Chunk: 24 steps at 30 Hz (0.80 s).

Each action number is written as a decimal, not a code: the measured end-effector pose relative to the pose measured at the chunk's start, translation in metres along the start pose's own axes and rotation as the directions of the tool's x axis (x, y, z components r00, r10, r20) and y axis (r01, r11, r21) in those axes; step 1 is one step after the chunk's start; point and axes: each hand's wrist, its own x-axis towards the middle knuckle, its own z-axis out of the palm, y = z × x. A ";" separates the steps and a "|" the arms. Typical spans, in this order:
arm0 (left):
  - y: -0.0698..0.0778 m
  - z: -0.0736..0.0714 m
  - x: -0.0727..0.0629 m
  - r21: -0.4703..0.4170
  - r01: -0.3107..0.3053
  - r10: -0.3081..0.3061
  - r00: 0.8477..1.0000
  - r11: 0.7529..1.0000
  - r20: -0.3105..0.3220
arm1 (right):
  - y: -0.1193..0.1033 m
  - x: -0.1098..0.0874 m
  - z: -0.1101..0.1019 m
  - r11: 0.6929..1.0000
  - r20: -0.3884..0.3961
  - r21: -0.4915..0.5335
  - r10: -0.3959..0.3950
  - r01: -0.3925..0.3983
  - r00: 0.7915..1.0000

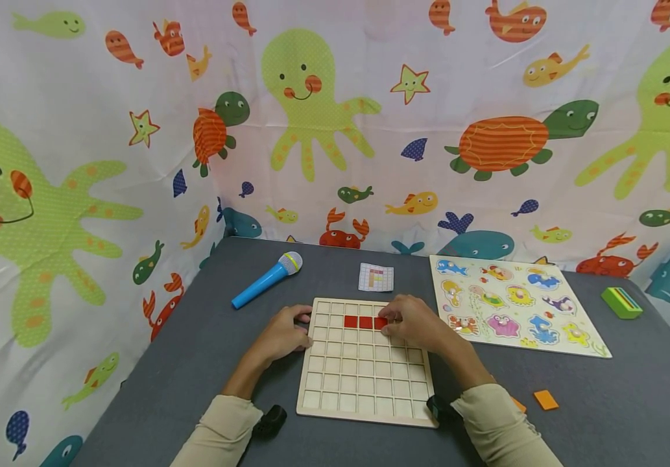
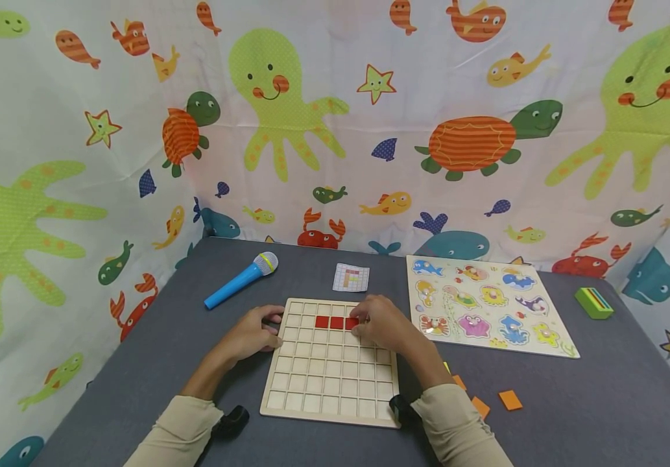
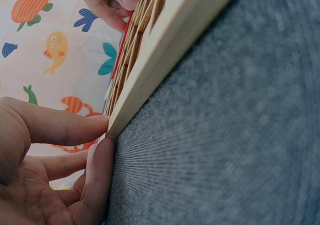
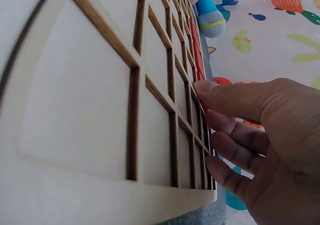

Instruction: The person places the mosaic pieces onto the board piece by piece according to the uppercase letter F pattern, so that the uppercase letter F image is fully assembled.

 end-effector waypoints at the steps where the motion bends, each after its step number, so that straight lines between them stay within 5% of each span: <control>1: 0.000 0.000 0.000 0.001 -0.001 0.001 1.000 1.000 0.000 | 0.000 0.000 0.000 1.000 0.000 0.006 -0.002 0.002 1.000; 12: -0.001 0.000 0.001 0.004 0.001 -0.001 1.000 1.000 0.000 | 0.006 -0.007 -0.003 0.997 -0.034 0.063 -0.032 0.034 0.999; 24: 0.000 0.000 0.000 0.002 0.004 -0.004 1.000 1.000 -0.001 | 0.006 -0.037 -0.018 0.997 -0.021 0.071 -0.018 0.019 1.000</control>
